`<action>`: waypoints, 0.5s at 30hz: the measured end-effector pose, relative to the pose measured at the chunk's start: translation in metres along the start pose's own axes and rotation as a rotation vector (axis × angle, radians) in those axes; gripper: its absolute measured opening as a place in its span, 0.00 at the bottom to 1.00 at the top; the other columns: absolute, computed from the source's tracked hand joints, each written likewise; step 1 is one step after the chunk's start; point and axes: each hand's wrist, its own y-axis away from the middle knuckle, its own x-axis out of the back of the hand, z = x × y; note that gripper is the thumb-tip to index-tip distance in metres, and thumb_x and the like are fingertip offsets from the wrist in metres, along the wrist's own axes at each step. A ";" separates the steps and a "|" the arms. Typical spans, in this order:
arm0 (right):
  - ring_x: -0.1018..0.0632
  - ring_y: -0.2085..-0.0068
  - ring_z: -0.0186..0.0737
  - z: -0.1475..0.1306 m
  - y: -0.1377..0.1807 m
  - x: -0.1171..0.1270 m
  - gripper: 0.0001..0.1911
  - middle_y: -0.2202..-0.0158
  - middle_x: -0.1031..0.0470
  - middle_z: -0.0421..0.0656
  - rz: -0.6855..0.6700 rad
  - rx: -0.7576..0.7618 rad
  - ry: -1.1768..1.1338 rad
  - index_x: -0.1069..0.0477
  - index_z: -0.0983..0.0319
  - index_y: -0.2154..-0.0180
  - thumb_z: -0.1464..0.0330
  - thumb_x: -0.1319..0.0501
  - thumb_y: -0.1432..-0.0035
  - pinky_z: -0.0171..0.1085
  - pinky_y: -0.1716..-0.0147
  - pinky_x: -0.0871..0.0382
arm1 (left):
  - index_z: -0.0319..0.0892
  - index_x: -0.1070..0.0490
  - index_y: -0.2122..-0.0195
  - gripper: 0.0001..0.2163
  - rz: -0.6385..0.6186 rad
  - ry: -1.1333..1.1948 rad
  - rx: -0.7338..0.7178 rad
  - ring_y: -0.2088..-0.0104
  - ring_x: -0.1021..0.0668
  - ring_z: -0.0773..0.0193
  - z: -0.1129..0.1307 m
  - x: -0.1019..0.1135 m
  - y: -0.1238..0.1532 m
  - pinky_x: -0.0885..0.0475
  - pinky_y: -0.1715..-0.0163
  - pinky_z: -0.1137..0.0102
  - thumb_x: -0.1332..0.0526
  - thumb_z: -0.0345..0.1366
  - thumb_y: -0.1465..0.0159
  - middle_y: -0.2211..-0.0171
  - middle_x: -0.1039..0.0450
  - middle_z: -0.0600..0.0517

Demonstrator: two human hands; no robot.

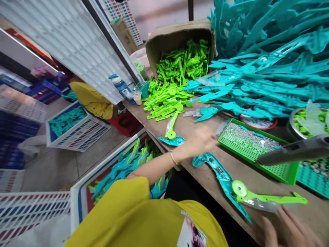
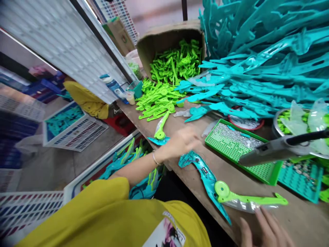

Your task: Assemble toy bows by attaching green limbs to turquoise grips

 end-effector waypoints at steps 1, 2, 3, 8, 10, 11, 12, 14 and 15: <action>0.26 0.39 0.68 -0.009 -0.005 -0.001 0.33 0.41 0.25 0.56 -0.002 0.099 0.040 0.31 0.61 0.37 0.54 0.38 0.39 0.63 0.40 0.33 | 0.40 0.25 0.51 0.12 0.176 -0.147 0.224 0.45 0.25 0.51 -0.022 0.015 0.009 0.31 0.43 0.59 0.40 0.40 0.30 0.49 0.25 0.40; 0.30 0.35 0.68 -0.018 -0.009 -0.002 0.33 0.38 0.28 0.56 -0.019 0.171 0.071 0.34 0.60 0.34 0.55 0.39 0.37 0.64 0.38 0.36 | 0.39 0.29 0.45 0.17 0.297 -0.286 0.465 0.41 0.28 0.44 -0.044 0.027 0.018 0.34 0.40 0.52 0.38 0.40 0.32 0.43 0.29 0.35; 0.33 0.32 0.68 -0.025 -0.014 -0.004 0.33 0.35 0.30 0.54 -0.046 0.211 0.096 0.37 0.58 0.32 0.55 0.41 0.35 0.65 0.36 0.39 | 0.38 0.34 0.39 0.24 0.343 -0.365 0.674 0.37 0.32 0.38 -0.065 0.036 0.027 0.36 0.39 0.46 0.35 0.41 0.35 0.38 0.35 0.32; 0.37 0.30 0.67 -0.037 -0.018 -0.009 0.33 0.35 0.30 0.52 -0.130 0.191 0.196 0.44 0.52 0.29 0.53 0.49 0.32 0.69 0.35 0.44 | 0.38 0.35 0.37 0.30 0.234 -0.208 0.854 0.41 0.26 0.39 -0.124 0.031 0.067 0.31 0.42 0.49 0.32 0.40 0.39 0.41 0.31 0.33; 0.35 0.31 0.68 -0.032 -0.014 -0.008 0.34 0.36 0.29 0.54 -0.121 0.184 0.221 0.45 0.53 0.29 0.52 0.49 0.32 0.69 0.36 0.43 | 0.42 0.32 0.39 0.25 0.254 -0.174 0.802 0.45 0.23 0.46 -0.127 0.019 0.074 0.28 0.43 0.55 0.34 0.38 0.38 0.45 0.28 0.39; 0.35 0.32 0.69 -0.029 -0.011 -0.007 0.34 0.36 0.29 0.54 -0.116 0.180 0.236 0.45 0.54 0.28 0.52 0.50 0.32 0.70 0.36 0.43 | 0.43 0.30 0.41 0.23 0.268 -0.160 0.778 0.46 0.23 0.48 -0.127 0.014 0.075 0.28 0.43 0.57 0.35 0.38 0.38 0.46 0.27 0.41; 0.35 0.32 0.70 -0.026 -0.010 -0.006 0.34 0.36 0.30 0.55 -0.109 0.178 0.244 0.45 0.55 0.29 0.53 0.50 0.32 0.70 0.36 0.43 | 0.43 0.29 0.42 0.22 0.283 -0.148 0.757 0.46 0.22 0.49 -0.127 0.009 0.074 0.28 0.43 0.58 0.36 0.37 0.37 0.48 0.27 0.42; 0.36 0.31 0.71 -0.020 -0.009 -0.007 0.33 0.35 0.31 0.56 -0.108 0.177 0.240 0.44 0.56 0.29 0.54 0.49 0.32 0.71 0.36 0.42 | 0.42 0.28 0.42 0.20 0.310 -0.130 0.719 0.47 0.22 0.51 -0.129 0.002 0.067 0.28 0.43 0.60 0.37 0.37 0.36 0.49 0.27 0.42; 0.36 0.31 0.70 -0.018 -0.010 -0.008 0.33 0.35 0.31 0.55 -0.113 0.187 0.223 0.44 0.56 0.29 0.55 0.48 0.32 0.70 0.36 0.42 | 0.40 0.28 0.42 0.20 0.319 -0.122 0.702 0.48 0.22 0.51 -0.131 0.000 0.062 0.28 0.43 0.60 0.38 0.37 0.36 0.50 0.27 0.42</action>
